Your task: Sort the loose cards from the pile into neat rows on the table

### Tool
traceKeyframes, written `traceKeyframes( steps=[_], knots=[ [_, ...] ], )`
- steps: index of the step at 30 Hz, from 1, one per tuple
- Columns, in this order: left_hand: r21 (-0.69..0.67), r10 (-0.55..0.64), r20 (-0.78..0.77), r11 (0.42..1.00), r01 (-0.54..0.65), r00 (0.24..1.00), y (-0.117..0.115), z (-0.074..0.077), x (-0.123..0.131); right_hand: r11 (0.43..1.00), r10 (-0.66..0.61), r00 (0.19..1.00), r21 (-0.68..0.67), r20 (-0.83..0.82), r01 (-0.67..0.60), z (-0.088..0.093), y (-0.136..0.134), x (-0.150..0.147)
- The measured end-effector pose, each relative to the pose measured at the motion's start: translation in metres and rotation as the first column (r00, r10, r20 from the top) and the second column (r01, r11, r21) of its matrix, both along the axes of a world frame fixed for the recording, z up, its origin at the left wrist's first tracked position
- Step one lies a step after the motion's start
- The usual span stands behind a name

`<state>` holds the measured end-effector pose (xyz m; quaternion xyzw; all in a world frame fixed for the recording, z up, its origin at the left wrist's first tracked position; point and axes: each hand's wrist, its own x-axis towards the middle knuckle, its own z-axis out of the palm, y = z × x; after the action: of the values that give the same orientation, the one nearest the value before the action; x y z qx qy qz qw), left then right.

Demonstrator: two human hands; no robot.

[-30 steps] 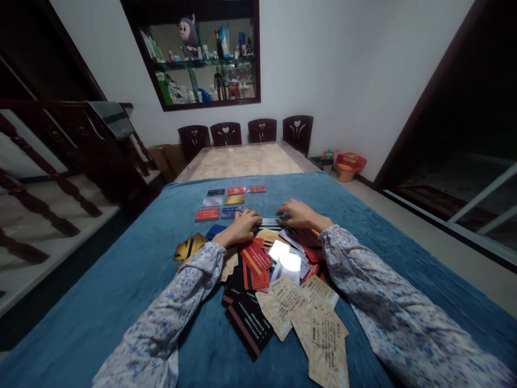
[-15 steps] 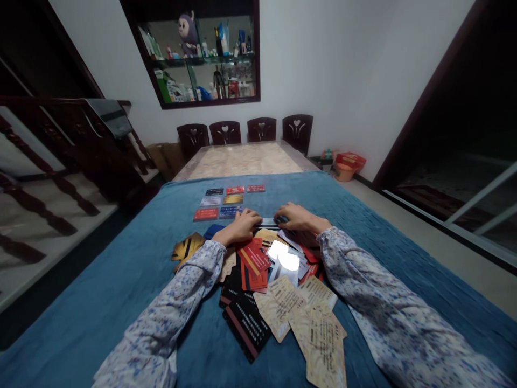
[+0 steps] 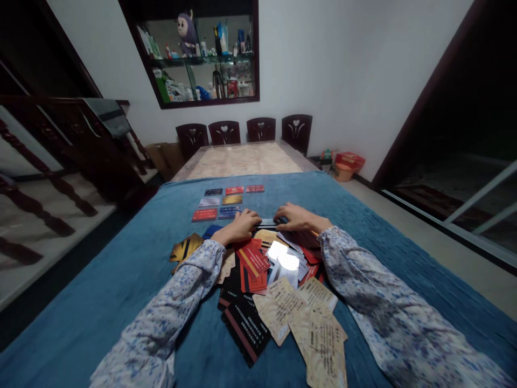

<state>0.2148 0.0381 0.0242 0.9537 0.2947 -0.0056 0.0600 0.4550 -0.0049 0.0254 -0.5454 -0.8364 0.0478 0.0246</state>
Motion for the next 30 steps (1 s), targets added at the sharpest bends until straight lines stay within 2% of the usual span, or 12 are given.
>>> traceKeyframes(
  steps=[9,19,25,30],
  knots=[
    [-0.024,0.028,0.050,0.999,-0.027,0.998,0.003,0.004,0.002,0.999,0.027,0.999,0.029,-0.027,-0.026,0.001,0.000,0.004],
    [-0.020,0.073,0.150,0.997,-0.071,0.986,0.015,-0.004,0.005,0.997,0.017,0.992,0.074,-0.125,-0.007,-0.005,0.004,0.008],
    [0.006,0.143,0.156,0.989,-0.146,0.977,0.008,0.002,0.012,0.996,-0.046,0.985,0.073,-0.167,0.059,-0.004,0.003,0.005],
    [0.012,0.190,0.201,0.980,-0.197,0.961,0.007,0.000,0.017,0.986,-0.127,0.985,0.092,-0.114,0.138,-0.003,-0.001,0.000]
  ],
)
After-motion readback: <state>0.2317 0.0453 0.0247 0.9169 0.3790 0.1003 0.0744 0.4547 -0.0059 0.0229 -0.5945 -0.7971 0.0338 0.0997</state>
